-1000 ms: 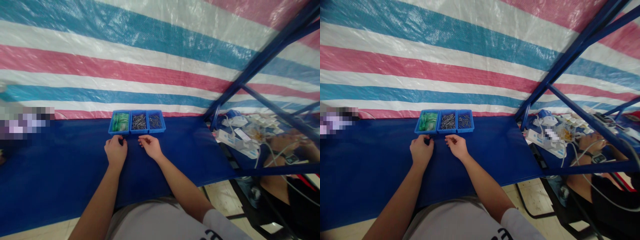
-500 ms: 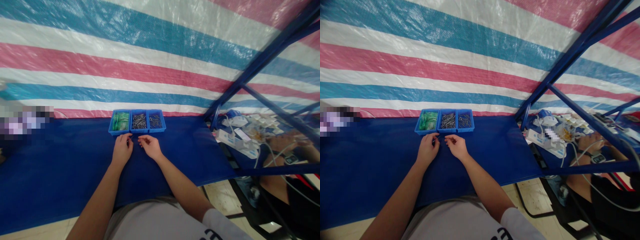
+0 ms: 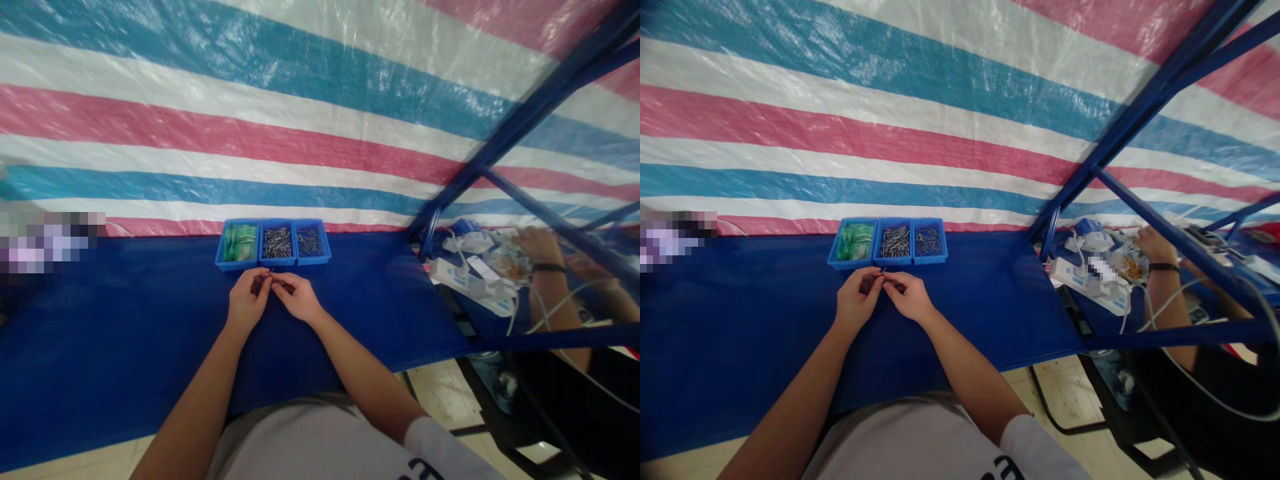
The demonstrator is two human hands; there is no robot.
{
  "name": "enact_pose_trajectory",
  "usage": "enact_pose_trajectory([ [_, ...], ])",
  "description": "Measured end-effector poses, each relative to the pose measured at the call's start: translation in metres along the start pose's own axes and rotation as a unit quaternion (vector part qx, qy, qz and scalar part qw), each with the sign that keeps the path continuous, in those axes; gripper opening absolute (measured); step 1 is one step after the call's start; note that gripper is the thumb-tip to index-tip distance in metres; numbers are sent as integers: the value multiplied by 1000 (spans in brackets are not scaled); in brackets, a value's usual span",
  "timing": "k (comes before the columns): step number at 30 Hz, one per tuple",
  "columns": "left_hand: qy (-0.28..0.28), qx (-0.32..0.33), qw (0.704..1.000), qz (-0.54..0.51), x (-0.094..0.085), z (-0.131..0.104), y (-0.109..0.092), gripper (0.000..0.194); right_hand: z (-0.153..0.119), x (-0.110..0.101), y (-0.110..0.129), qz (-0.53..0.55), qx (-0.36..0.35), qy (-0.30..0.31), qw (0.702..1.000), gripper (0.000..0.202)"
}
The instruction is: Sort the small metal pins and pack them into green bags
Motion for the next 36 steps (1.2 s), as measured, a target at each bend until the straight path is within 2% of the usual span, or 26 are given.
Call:
enact_pose_trajectory([
  [3, 7, -9, 1000, 2, 1, -1, 3, 26, 0, 0, 5, -13, -23, 14, 1000, 28],
  [6, 13, -13, 1000, 5, 1, -2, 4, 25, 0, 2, 6, -18, -6, 8, 1000, 25],
  [14, 3, -83, 996, -28, -1, -3, 6, 25, 2, -3, -1, 18, 37, -71, 997, 24],
  [21, 31, -74, 997, -21, 1, -1, 4, 25, 5, -8, -3, 65, 70, -121, 988, 19],
  [27, 12, -68, 997, -33, -2, 1, 2, 29, 5, -8, -6, 59, 75, -116, 989, 19],
  [36, 34, -56, 996, -65, 1, 0, 5, 32, 4, -5, -7, 53, 69, -94, 992, 19],
])
Point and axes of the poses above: each hand's wrist, its own z-axis towards the middle knuckle, its own x-axis out of the palm, y = z × x, the point moved 2 cm from there along z, towards the middle knuckle, and after that the axes turned 9 degrees about z, right-handed, at the moved point
